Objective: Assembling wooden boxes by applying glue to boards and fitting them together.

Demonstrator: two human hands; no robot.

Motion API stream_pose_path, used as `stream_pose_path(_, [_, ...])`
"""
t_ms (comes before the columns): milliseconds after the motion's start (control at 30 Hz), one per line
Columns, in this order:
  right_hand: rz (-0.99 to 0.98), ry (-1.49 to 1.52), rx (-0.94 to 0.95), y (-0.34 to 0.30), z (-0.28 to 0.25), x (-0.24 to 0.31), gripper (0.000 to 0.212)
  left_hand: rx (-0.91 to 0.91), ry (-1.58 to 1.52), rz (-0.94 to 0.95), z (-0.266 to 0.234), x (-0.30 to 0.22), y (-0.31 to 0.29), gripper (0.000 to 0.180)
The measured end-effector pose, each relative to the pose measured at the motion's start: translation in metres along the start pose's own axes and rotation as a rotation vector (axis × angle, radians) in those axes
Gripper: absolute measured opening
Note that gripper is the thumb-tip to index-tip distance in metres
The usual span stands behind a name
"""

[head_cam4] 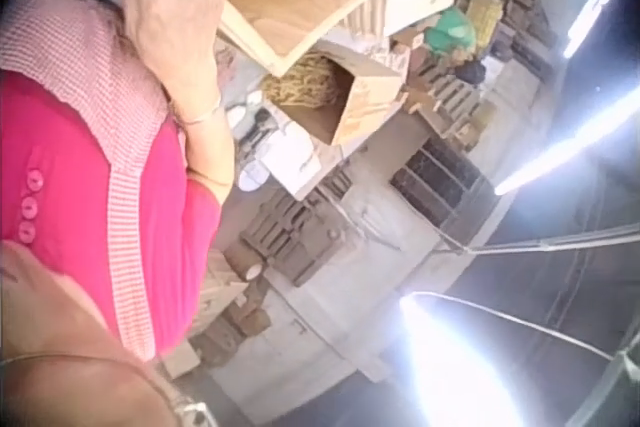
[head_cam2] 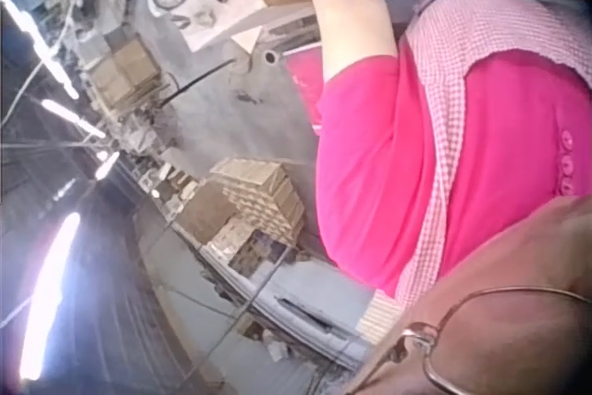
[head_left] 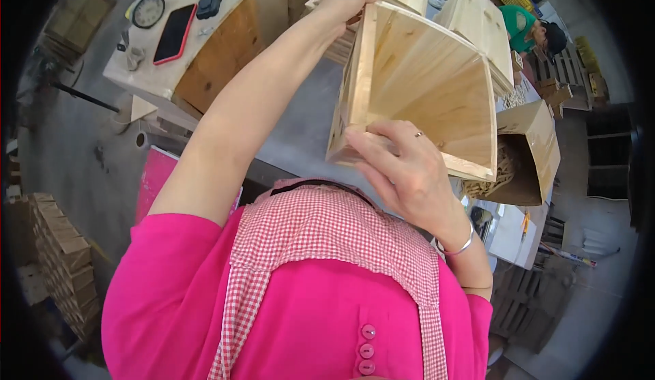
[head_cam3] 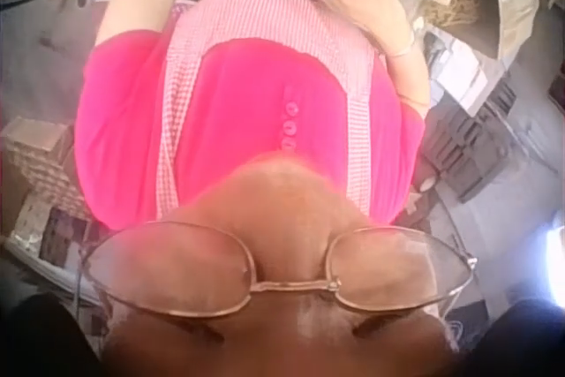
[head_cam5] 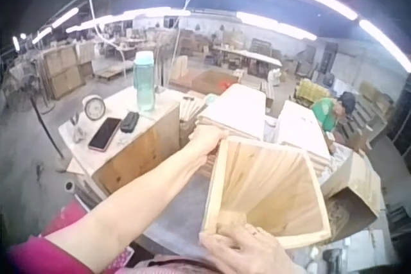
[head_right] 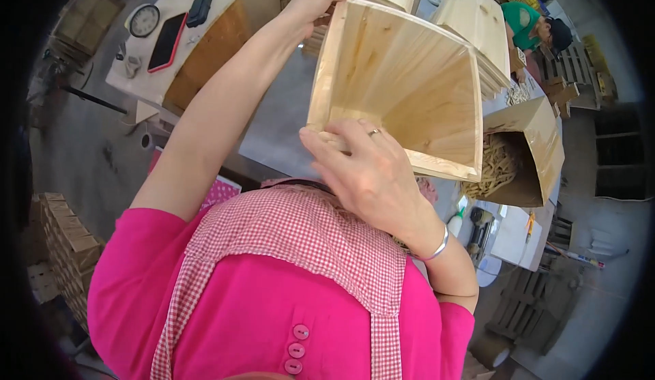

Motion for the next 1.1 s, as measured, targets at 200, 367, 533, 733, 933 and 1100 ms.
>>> stream_pose_path(200, [0.061, 0.002, -0.055, -0.010, 0.015, -0.015, 0.042, 0.008, -0.052, 0.182, 0.010, 0.007, 0.004, 0.016])
stream_pose_path(367, [0.060, 0.015, -0.010, 0.002, 0.017, -0.008, 0.046, -0.059, -0.028, 0.354, 0.006, 0.003, 0.009, 0.022])
stream_pose_path(533, [0.112, 0.036, -0.013, 0.011, 0.019, -0.004, 0.040, -0.087, 0.107, 0.407, -0.002, -0.006, 0.008, 0.022])
stream_pose_path(733, [0.221, 0.012, 0.035, 0.005, 0.018, -0.010, 0.036, 0.072, -0.303, -0.142, -0.026, 0.070, -0.030, 0.031])
stream_pose_path(933, [0.411, 0.163, 0.018, 0.005, 0.019, -0.017, 0.029, 0.224, -0.374, -0.705, -0.013, 0.214, -0.047, 0.026])
stream_pose_path(1100, [0.342, 0.129, 0.020, 0.011, 0.016, -0.013, 0.030, 0.458, -0.537, -0.742, 0.017, 0.234, -0.027, 0.017])
Point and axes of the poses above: each hand's wrist, its own y-axis towards the middle knuckle, its own z-axis out of the palm, x = y × z, the point moved 9 cm from there along y, towards the middle knuckle, and after that the axes turned 1 degree about x, right-handed, at the moved point
